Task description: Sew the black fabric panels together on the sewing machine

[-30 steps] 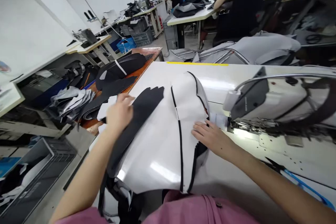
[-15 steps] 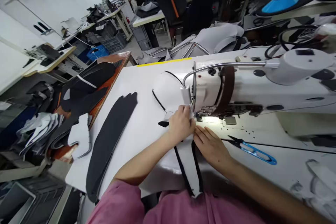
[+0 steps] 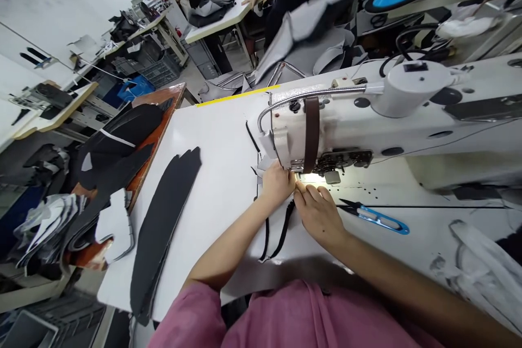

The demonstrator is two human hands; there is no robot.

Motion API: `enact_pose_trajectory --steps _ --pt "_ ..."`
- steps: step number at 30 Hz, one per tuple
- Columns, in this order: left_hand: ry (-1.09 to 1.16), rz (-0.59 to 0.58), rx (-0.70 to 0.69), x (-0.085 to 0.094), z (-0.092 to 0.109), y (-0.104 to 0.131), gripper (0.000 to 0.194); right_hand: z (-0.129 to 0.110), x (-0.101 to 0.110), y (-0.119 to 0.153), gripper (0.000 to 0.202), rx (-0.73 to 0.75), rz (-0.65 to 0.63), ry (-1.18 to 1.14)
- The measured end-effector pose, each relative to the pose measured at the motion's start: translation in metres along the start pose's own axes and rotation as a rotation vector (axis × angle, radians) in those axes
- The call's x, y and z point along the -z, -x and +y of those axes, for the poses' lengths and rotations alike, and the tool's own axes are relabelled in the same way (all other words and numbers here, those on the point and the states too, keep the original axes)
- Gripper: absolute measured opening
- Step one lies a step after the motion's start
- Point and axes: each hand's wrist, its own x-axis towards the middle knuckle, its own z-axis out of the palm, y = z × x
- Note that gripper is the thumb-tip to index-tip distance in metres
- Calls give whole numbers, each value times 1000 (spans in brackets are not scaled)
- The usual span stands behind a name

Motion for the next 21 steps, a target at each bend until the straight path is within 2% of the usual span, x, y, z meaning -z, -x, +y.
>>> enact_pose_trajectory --steps 10,13,17,21 --pt "60 11 -2 -8 -2 -1 15 4 -4 2 27 44 25 -37" --pt "72 19 -16 -2 -2 1 14 6 -5 1 30 54 38 -30" --pt "122 92 -34 21 -4 28 21 4 1 5 30 75 22 -35" --pt "117 118 -72 41 -4 64 38 1 9 17 30 125 -75 -173"
